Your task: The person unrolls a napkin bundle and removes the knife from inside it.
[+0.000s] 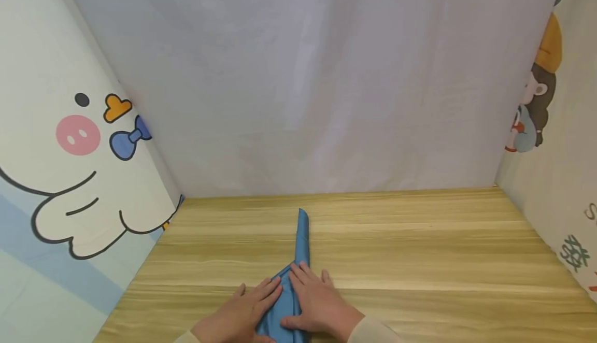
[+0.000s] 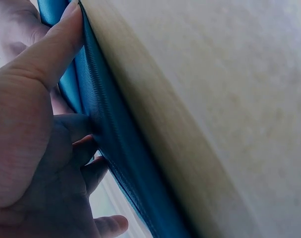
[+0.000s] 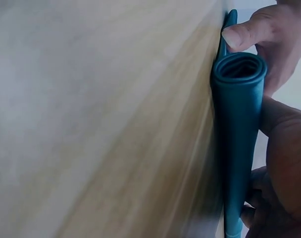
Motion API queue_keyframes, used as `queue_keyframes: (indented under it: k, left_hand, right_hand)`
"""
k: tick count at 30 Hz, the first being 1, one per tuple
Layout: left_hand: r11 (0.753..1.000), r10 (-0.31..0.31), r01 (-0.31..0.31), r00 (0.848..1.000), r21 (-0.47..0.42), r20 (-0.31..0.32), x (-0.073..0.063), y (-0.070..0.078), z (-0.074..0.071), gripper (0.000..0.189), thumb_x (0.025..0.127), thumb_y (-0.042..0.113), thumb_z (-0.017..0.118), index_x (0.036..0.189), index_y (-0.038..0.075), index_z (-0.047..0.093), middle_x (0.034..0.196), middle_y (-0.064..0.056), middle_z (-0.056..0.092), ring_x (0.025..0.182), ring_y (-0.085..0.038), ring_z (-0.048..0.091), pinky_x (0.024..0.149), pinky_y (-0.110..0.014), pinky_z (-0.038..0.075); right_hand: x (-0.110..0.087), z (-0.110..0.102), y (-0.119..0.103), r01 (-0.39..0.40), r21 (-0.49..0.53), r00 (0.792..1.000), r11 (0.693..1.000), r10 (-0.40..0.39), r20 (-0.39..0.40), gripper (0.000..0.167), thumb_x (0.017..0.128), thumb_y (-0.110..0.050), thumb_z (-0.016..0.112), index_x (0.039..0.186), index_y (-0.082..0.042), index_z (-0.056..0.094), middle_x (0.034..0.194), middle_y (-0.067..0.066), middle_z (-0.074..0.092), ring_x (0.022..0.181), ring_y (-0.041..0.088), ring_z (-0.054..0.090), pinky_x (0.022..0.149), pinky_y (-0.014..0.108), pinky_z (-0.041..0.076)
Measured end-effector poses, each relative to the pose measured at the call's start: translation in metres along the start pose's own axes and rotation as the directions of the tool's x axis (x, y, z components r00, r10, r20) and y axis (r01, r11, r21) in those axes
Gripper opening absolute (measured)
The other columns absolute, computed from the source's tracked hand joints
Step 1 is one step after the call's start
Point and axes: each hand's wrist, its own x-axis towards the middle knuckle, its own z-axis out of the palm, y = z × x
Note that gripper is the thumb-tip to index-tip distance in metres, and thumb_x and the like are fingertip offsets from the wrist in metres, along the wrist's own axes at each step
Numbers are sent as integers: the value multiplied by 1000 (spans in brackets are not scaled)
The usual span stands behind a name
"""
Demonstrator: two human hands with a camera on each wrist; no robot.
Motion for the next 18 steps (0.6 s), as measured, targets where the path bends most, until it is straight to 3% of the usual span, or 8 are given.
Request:
queue_keyframes:
  k: [18]
  left_hand:
    - [999,-34,34,999,24,2,-1,1,0,95,81,78,47,154,19,27,159,2,22,144,-16,23,97,-58,41]
  right_hand:
    - [-10,-2,6,-14,51,999,999,16,-29,98,80,-70,59,150,-5,34,156,10,27,144,30,21,104,66,24]
